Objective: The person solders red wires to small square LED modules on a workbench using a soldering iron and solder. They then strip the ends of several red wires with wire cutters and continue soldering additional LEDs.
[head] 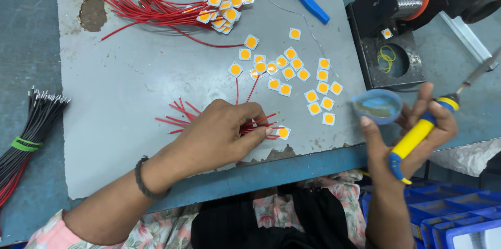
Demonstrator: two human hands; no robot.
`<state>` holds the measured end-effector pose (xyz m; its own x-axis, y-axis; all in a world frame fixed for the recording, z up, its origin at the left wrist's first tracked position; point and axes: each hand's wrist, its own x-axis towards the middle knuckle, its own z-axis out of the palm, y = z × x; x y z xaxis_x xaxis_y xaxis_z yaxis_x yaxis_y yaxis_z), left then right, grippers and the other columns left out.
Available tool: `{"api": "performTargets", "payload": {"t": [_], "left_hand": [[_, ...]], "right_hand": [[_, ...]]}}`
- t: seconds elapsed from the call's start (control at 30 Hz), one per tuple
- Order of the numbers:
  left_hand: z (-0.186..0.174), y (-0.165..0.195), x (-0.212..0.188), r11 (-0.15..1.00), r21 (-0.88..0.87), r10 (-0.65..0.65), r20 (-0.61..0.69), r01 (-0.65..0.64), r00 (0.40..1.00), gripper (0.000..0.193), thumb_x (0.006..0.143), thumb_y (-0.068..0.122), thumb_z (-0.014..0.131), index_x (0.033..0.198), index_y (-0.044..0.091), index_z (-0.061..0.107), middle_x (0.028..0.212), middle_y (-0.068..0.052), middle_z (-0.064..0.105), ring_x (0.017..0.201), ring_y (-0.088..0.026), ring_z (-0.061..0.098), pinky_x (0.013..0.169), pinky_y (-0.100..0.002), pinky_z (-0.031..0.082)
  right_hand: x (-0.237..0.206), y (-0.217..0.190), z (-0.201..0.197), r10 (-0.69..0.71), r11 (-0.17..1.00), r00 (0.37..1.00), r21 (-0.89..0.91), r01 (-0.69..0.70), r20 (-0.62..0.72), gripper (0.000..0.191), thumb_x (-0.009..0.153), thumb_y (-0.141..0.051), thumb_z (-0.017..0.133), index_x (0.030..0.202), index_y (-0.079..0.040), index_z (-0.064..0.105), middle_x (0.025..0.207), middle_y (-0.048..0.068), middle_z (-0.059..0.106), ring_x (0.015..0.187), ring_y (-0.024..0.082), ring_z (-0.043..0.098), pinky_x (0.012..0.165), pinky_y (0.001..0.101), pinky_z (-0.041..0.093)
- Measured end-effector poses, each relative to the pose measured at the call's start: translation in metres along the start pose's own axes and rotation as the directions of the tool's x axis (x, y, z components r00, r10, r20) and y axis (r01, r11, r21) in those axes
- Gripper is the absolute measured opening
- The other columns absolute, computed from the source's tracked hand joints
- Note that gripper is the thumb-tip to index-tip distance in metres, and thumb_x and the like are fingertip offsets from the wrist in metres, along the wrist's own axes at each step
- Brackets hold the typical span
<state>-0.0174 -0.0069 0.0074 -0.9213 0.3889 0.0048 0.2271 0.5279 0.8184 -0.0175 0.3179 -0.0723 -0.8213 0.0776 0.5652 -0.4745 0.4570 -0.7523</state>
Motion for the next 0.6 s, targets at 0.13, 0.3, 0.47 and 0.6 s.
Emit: {"api": "performTargets", "payload": {"t": [0.13,0.3,0.47,0.6], "left_hand": [[0.003,0.003,0.006,0.998,0.053,0.042,-0.018,-0.041,0.999,0.028,0.088,0.030,0.073,0.092,0.003,0.073,0.062,-0.018,0.064,0.057,-0.034,0.064,0.054,-0.043,0.048],[0.000,-0.004,0.009,1.000,0.013,-0.007,0.027,0.006,1.000,0.026,0.086,0.029,0.072,0.091,0.003,0.072,0.062,-0.016,0.065,0.054,-0.032,0.065,0.053,-0.041,0.048],[0.001,-0.015,0.004,0.998,0.040,-0.044,0.067,0.042,0.997,0.029,0.086,0.030,0.075,0.088,0.002,0.071,0.061,-0.018,0.062,0.055,-0.034,0.062,0.053,-0.043,0.046],[0.005,-0.014,0.002,1.000,0.014,-0.003,0.070,0.002,0.998,0.029,0.084,0.029,0.076,0.090,0.002,0.071,0.063,-0.017,0.064,0.055,-0.033,0.063,0.053,-0.042,0.047]], "right_hand": [[0.008,0.013,-0.019,-0.028,0.987,0.999,-0.158,0.024,-0.022,0.087,0.093,0.013,0.081,0.148,-0.016,0.021,0.170,0.026,0.026,0.163,0.033,0.030,0.116,0.0386,0.043],[0.010,0.030,-0.023,-0.013,0.985,0.999,-0.172,0.007,-0.033,0.088,0.091,0.012,0.082,0.148,-0.016,0.021,0.169,0.025,0.025,0.165,0.032,0.026,0.117,0.0400,0.040],[0.009,0.049,-0.032,0.032,0.974,0.993,-0.220,-0.057,-0.118,0.089,0.095,0.014,0.082,0.152,-0.016,0.020,0.166,0.017,0.025,0.165,0.031,0.024,0.111,0.0392,0.036],[0.009,0.058,-0.044,0.045,0.956,0.992,-0.282,-0.078,-0.122,0.091,0.091,0.014,0.082,0.151,-0.016,0.020,0.165,0.012,0.025,0.166,0.033,0.023,0.115,0.0447,0.037]]}}
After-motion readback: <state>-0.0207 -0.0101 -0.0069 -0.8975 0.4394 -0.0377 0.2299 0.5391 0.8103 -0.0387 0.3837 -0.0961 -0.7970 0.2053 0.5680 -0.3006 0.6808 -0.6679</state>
